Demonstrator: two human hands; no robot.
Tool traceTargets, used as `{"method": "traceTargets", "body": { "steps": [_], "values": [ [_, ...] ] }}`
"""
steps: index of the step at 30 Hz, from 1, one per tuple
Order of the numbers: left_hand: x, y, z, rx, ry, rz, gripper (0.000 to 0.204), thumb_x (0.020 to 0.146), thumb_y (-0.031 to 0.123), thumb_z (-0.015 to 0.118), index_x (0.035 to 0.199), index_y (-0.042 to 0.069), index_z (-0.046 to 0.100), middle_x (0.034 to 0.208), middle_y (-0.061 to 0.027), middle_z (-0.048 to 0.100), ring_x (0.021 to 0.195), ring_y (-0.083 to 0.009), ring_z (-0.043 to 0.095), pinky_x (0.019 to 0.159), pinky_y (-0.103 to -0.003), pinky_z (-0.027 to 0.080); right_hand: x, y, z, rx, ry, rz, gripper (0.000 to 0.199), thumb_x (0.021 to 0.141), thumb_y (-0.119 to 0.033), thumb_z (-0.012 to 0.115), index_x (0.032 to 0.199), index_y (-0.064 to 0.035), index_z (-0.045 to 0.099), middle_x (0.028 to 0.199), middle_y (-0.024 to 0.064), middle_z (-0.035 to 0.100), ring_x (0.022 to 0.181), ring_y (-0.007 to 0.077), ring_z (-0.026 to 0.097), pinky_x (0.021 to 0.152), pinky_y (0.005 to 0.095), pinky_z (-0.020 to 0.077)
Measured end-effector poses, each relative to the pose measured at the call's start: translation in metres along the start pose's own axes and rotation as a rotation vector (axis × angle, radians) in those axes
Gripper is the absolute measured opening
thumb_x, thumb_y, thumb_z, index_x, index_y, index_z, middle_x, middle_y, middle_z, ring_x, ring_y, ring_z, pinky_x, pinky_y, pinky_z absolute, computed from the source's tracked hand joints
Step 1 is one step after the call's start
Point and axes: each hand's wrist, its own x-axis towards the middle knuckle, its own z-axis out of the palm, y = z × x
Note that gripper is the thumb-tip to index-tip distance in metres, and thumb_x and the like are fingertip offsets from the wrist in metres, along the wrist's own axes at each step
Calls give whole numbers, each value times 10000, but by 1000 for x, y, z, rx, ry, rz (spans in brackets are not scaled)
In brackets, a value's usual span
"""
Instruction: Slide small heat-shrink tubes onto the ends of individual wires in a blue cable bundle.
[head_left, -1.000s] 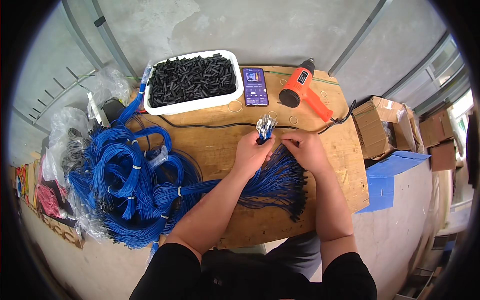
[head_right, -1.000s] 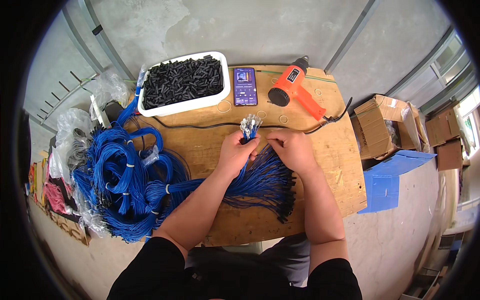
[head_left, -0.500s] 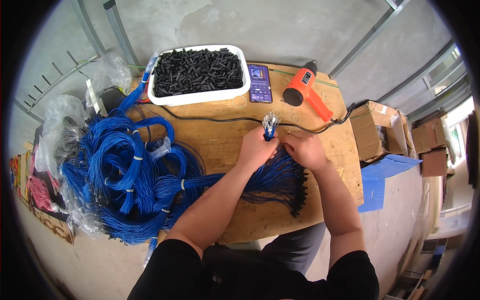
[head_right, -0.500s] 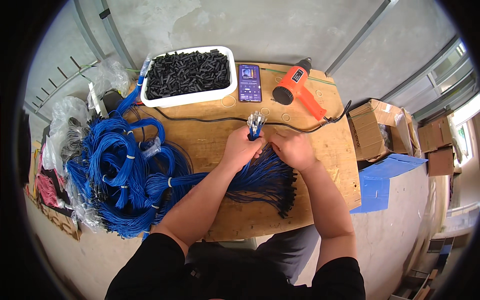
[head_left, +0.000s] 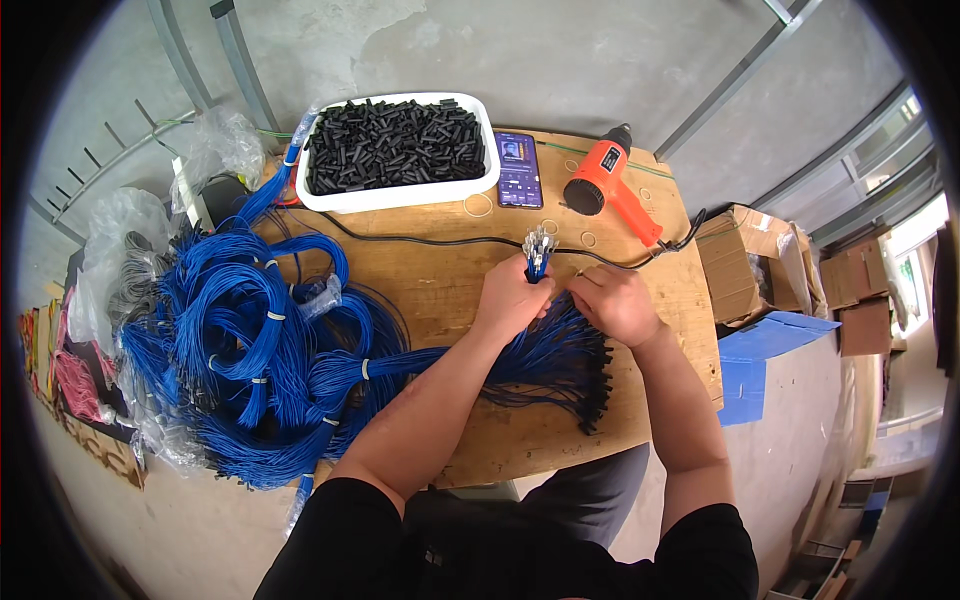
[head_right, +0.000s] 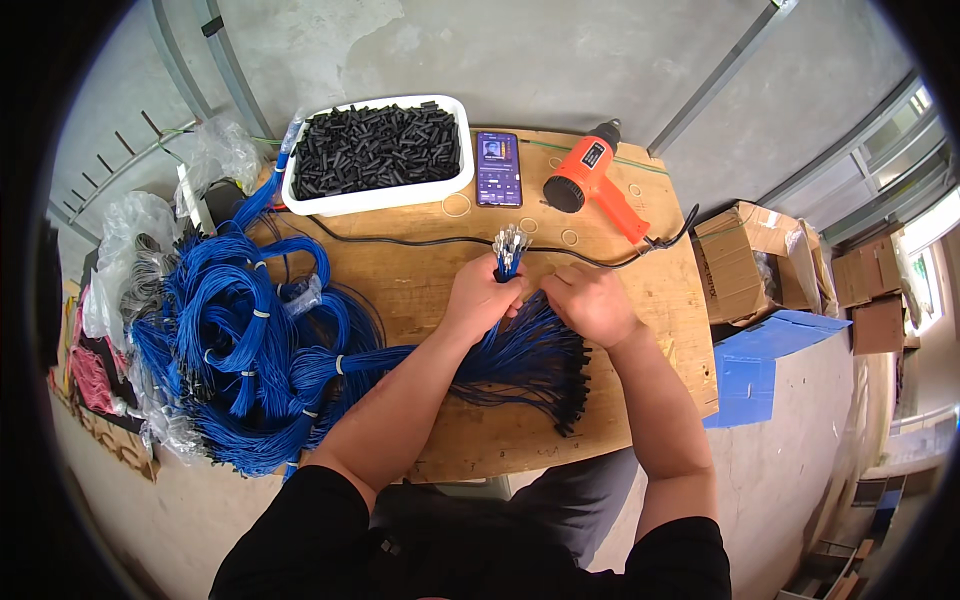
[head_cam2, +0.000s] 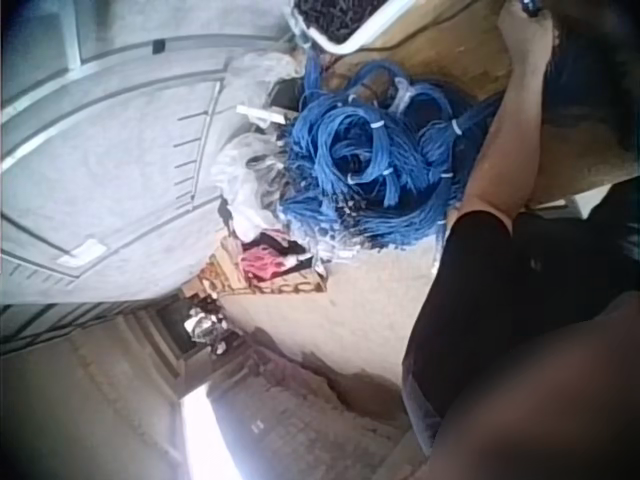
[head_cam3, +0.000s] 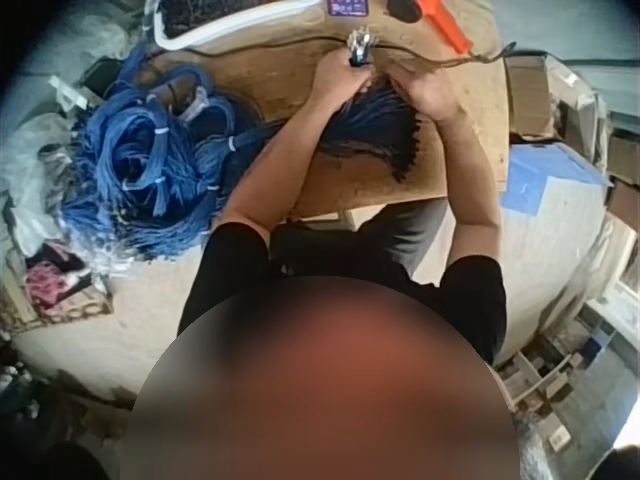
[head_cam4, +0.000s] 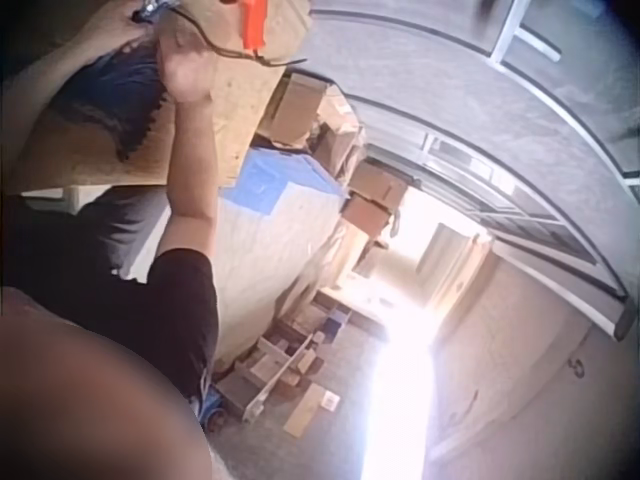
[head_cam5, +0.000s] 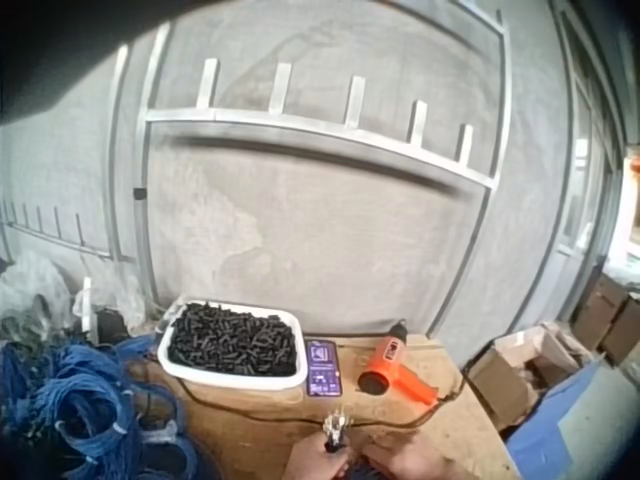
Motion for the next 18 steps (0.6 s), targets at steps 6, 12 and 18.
{"method": "traceTargets", "body": {
  "steps": [6,12,18],
  "values": [
    [0,-1,1,-17,-10,-1,111,852,52,675,932,-15,636,746,-58,648,583,-125,637,497,-266,518,-14,-4,-12,51,-140,64,119,751,-86,703,851,-98,640,736,65,592,697,263,636,595,388,513],
    [-1,0,2,2,-5,-2,121,855,60,674,939,-18,637,741,-63,650,590,-128,644,501,-268,520,-13,12,-7,224,6,495,93,792,-102,730,883,-86,718,785,107,678,709,307,663,631,379,530],
    [1,-1,0,29,-6,-3,135,856,69,672,954,-16,635,752,-68,657,595,-130,649,513,-273,526,5,19,-1,83,-184,131,40,790,-118,690,830,-116,688,750,70,642,729,283,664,618,399,527]
  ]
}}
